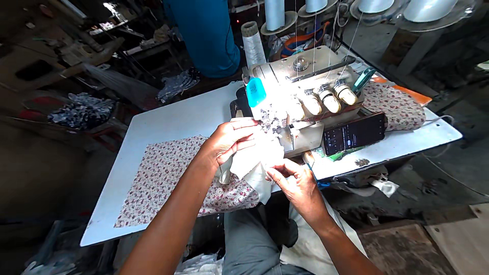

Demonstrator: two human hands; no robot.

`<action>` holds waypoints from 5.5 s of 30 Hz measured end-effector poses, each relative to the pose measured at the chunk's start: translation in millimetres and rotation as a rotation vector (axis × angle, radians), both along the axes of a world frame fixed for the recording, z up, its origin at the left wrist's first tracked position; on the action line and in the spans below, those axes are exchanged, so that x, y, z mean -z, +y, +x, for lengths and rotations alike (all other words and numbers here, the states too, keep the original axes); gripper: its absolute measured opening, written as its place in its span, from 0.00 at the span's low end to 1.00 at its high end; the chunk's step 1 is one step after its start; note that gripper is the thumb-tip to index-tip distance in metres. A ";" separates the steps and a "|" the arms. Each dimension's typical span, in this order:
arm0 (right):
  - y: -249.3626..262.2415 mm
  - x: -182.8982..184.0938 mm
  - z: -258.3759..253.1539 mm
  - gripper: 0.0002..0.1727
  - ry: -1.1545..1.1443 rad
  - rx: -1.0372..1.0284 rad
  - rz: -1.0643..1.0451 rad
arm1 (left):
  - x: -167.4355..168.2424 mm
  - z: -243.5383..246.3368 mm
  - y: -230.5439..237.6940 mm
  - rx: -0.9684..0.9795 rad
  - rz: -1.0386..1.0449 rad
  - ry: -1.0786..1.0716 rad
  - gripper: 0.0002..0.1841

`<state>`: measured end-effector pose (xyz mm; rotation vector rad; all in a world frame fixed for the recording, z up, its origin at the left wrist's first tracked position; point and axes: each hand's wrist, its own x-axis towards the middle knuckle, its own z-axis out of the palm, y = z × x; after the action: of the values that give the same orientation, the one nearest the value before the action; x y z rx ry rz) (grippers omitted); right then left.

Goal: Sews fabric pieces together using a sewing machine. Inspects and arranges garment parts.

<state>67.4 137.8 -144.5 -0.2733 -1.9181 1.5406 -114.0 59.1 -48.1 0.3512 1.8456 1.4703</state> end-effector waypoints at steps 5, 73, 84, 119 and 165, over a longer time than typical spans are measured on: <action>0.1 -0.2 1.2 0.08 -0.007 -0.018 -0.038 | 0.6 0.3 -0.6 0.028 -0.019 0.016 0.13; 32.9 -25.4 -51.4 0.06 0.161 0.003 0.070 | -25.8 41.0 -29.3 -0.178 0.445 0.325 0.18; 26.4 -66.1 -3.6 0.11 0.116 -0.104 0.151 | -21.3 80.4 -45.2 0.011 0.403 0.513 0.17; 30.6 -53.9 30.0 0.04 -0.001 -0.161 -0.104 | 10.4 -8.1 -35.9 0.462 -0.125 1.292 0.07; 32.7 -46.2 19.3 0.10 0.057 -0.348 0.513 | -36.8 48.8 -48.3 0.970 -0.226 1.392 0.45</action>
<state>86.7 170.5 -98.3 0.3395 -2.3167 1.1776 -65.2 10.8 -11.3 2.1577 2.1099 0.1872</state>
